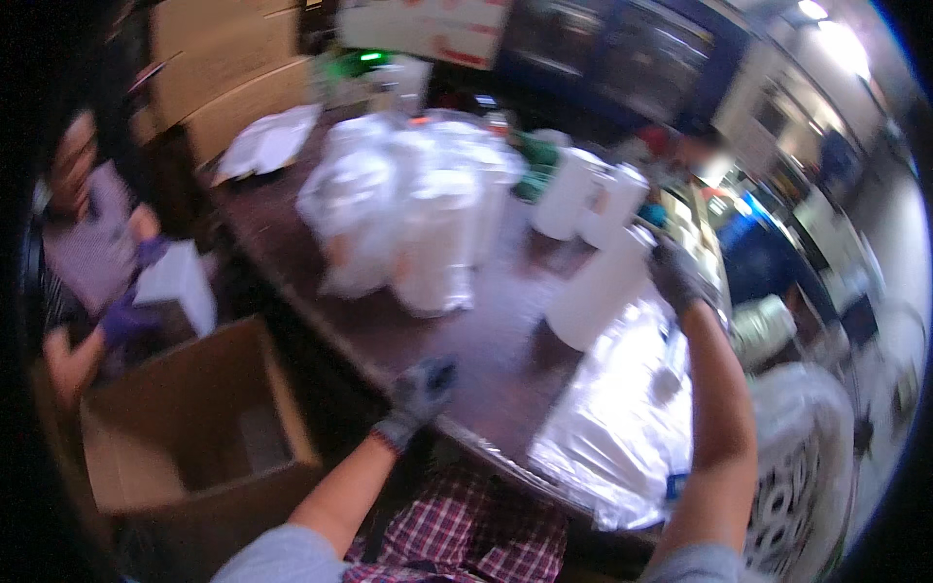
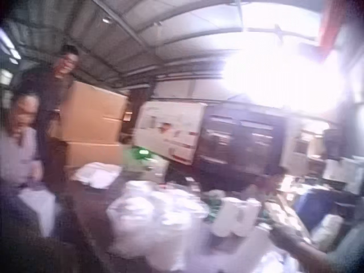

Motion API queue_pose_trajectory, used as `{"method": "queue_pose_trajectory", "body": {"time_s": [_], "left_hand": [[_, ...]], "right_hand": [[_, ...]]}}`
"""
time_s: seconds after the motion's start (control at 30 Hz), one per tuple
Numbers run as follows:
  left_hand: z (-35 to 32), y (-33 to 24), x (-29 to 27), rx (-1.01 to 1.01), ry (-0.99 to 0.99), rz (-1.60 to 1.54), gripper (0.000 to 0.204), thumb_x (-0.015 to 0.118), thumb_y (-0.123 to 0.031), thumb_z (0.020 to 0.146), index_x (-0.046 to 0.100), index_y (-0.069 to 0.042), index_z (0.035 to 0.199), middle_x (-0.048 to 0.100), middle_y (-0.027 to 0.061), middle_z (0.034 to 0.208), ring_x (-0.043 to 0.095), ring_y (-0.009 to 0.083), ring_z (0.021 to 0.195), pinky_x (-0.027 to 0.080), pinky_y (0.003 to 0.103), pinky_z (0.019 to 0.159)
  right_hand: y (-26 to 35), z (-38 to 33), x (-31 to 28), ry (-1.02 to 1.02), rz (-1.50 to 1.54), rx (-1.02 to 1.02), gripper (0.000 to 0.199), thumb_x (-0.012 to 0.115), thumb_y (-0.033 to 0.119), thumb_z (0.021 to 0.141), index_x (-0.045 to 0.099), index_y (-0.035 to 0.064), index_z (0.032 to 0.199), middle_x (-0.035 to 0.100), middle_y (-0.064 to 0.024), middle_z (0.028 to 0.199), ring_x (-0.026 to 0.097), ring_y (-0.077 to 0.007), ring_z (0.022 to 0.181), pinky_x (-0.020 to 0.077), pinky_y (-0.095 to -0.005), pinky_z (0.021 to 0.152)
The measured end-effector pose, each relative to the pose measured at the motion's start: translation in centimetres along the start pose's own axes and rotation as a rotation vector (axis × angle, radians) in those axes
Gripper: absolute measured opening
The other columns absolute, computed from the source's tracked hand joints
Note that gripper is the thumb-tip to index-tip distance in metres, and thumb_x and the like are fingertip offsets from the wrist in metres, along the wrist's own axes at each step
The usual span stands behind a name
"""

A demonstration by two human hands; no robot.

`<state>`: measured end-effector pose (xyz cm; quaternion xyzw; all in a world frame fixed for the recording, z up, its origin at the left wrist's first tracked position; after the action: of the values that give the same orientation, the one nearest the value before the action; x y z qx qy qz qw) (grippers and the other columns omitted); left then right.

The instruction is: The person assembles white plastic pitchers by inserting a wooden handle and a circular base into each unit. They repeatedly pick up pitchers, insert the components, and place the finished units on the table. A coworker packs items into boxes nearby.

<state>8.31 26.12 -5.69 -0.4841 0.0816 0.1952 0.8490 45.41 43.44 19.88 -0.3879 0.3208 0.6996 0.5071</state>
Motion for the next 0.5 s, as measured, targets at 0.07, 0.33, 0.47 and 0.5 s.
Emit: {"method": "queue_pose_trajectory", "body": {"time_s": [0.07, 0.33, 0.47, 0.5], "left_hand": [[-0.3, -0.5, -0.4, -0.018, 0.011, 0.046, 0.035, 0.069, -0.018, 0.085, 0.067, -0.006, 0.118, 0.068, 0.0176, 0.11, 0.068, 0.0299, 0.098, 0.054, 0.04, 0.082], [-0.1, -0.4, -0.2, -0.02, 0.029, 0.147, 0.032, 0.063, -0.029, 0.088, 0.064, -0.008, 0.112, 0.066, 0.0162, 0.101, 0.065, 0.035, 0.091, 0.053, 0.045, 0.079], [-0.2, -0.6, -0.3, 0.021, 0.008, 0.113, 0.03, 0.063, -0.028, 0.087, 0.064, -0.009, 0.11, 0.066, 0.0165, 0.099, 0.064, 0.0358, 0.091, 0.052, 0.045, 0.08], [-0.3, -0.6, -0.1, 0.002, 0.006, 0.096, 0.031, 0.063, -0.028, 0.087, 0.064, -0.009, 0.11, 0.066, 0.0165, 0.099, 0.064, 0.0358, 0.091, 0.052, 0.045, 0.08]], "right_hand": [[3.3, -1.1, -1.5, 0.063, 0.108, -0.037, 0.026, 0.064, 0.025, 0.085, 0.065, 0.0006, 0.094, 0.065, -0.0234, 0.086, 0.063, -0.0404, 0.085, 0.0496, -0.0476, 0.075], [4.0, -3.0, 1.6, 0.097, -0.178, -0.131, 0.024, 0.064, 0.021, 0.088, 0.067, 0.0015, 0.102, 0.064, -0.0187, 0.096, 0.064, -0.0385, 0.085, 0.0506, -0.0447, 0.074], [2.7, -3.9, 1.9, 0.063, -0.143, -0.139, 0.026, 0.064, 0.022, 0.089, 0.066, 0.0023, 0.107, 0.064, -0.0177, 0.1, 0.065, -0.0354, 0.089, 0.0517, -0.0418, 0.078], [1.5, -4.1, 1.7, 0.059, -0.136, -0.134, 0.027, 0.064, 0.022, 0.09, 0.066, 0.0022, 0.109, 0.065, -0.0177, 0.101, 0.065, -0.0353, 0.09, 0.0518, -0.0415, 0.079]]}}
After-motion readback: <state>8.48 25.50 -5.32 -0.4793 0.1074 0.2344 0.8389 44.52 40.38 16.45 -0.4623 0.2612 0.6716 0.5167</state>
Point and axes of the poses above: each hand's wrist, its own z-axis towards the middle knuckle, its own x-axis out of the palm, y = z × x, the point moved 4 cm from there along z, towards the middle knuckle
